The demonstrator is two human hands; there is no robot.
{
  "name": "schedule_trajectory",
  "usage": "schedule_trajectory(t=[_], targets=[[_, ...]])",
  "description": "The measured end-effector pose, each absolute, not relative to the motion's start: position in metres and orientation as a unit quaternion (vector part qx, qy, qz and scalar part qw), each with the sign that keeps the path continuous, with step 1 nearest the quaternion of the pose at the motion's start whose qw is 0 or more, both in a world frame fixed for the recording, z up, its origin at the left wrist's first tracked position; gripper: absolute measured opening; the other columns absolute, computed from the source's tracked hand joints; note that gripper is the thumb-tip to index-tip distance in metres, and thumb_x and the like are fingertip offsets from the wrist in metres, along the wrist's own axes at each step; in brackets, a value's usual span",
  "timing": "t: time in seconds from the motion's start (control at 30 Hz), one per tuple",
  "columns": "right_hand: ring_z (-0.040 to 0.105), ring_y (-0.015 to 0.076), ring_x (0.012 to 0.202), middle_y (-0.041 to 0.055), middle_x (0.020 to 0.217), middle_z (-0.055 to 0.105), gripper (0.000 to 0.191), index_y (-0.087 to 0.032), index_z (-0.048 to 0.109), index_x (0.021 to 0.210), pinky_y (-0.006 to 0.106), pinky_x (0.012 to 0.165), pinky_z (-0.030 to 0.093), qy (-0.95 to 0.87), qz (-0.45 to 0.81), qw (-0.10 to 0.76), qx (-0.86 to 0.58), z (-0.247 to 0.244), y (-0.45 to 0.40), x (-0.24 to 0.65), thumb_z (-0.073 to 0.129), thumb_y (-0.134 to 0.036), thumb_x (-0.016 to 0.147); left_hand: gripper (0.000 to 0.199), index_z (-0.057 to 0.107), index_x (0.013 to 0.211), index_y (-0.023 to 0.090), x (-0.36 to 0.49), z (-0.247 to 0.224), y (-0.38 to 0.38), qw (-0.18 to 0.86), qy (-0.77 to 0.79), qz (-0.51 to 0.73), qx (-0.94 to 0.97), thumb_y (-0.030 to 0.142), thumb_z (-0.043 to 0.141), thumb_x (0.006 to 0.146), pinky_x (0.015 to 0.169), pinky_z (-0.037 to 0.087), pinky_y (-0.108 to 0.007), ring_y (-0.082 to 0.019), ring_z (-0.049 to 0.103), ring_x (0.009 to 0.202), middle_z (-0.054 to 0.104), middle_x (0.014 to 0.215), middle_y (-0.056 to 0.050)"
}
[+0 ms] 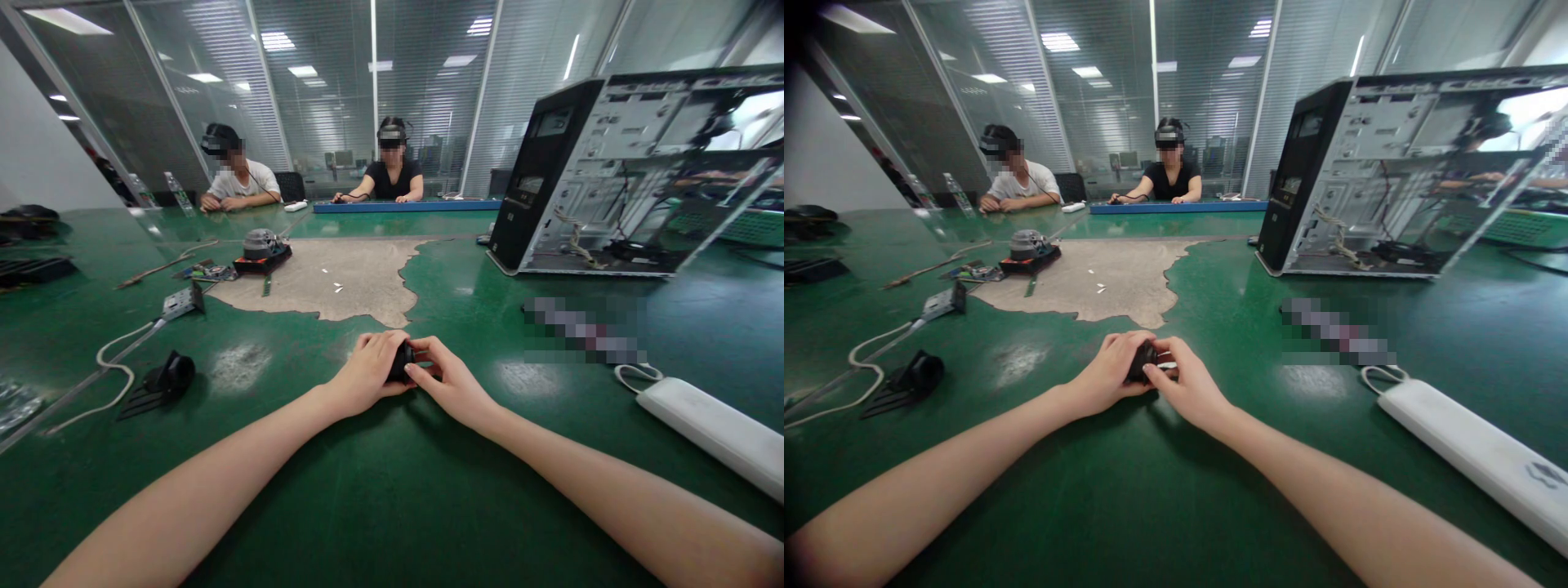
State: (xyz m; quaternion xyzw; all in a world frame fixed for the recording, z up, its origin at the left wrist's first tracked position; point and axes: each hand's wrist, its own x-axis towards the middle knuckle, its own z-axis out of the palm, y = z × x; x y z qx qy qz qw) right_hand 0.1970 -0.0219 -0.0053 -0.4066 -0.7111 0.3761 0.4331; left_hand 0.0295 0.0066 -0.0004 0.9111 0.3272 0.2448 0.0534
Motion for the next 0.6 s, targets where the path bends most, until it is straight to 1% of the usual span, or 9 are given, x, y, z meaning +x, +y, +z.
schedule_trajectory(t=[0.13,0.23,0.37,0.47,0.6], targets=[[0.055,0.0165,0.092,0.0035,0.098,0.052,0.019,-0.022,0.049,0.098,0.033,0.076,0.053,-0.719,0.354,0.454,-0.389,-0.0046,-0.0219,0.1969,0.053,-0.021,0.079,0.059,0.027,0.119,0.021,0.0296,-0.0007,0.0068,0.055,0.326,0.247,0.911,0.025,0.062,0.072,0.088,0.031,-0.041,-0.025,0.045,0.109,0.048,0.117,-0.010],[0.054,0.0167,0.094,0.0039,0.099,0.051,0.016,-0.023,0.051,0.096,0.032,0.075,0.054,-0.722,0.343,0.463,-0.382,-0.0066,-0.0210,0.1972,0.051,-0.022,0.081,0.059,0.027,0.119,0.022,0.0295,-0.0008,0.0070,0.056,0.324,0.251,0.910,0.026,0.062,0.072,0.089,0.031,-0.041,-0.025,0.045,0.108,0.049,0.117,-0.009],[0.055,0.0177,0.096,0.0050,0.100,0.052,0.021,-0.022,0.047,0.101,0.032,0.073,0.054,-0.711,0.353,0.461,-0.396,-0.0086,-0.0199,0.1969,0.051,-0.021,0.080,0.058,0.028,0.118,0.021,0.0294,-0.0006,0.0071,0.055,0.326,0.248,0.910,0.025,0.063,0.071,0.088,0.031,-0.040,-0.025,0.045,0.108,0.049,0.116,-0.009],[0.056,0.0174,0.093,0.0069,0.104,0.051,0.027,-0.021,0.045,0.106,0.033,0.073,0.054,-0.704,0.365,0.450,-0.411,-0.0077,-0.0197,0.1964,0.052,-0.020,0.080,0.059,0.029,0.117,0.020,0.0294,-0.0001,0.0070,0.055,0.327,0.245,0.911,0.025,0.064,0.071,0.088,0.031,-0.040,-0.025,0.045,0.108,0.049,0.115,-0.009],[0.056,0.0167,0.091,0.0057,0.099,0.052,0.022,-0.020,0.047,0.102,0.031,0.071,0.054,-0.708,0.380,0.435,-0.408,-0.0043,-0.0213,0.1958,0.050,-0.020,0.080,0.059,0.028,0.117,0.020,0.0292,0.0006,0.0067,0.052,0.325,0.241,0.913,0.025,0.064,0.071,0.088,0.031,-0.040,-0.025,0.045,0.108,0.049,0.116,-0.010]])
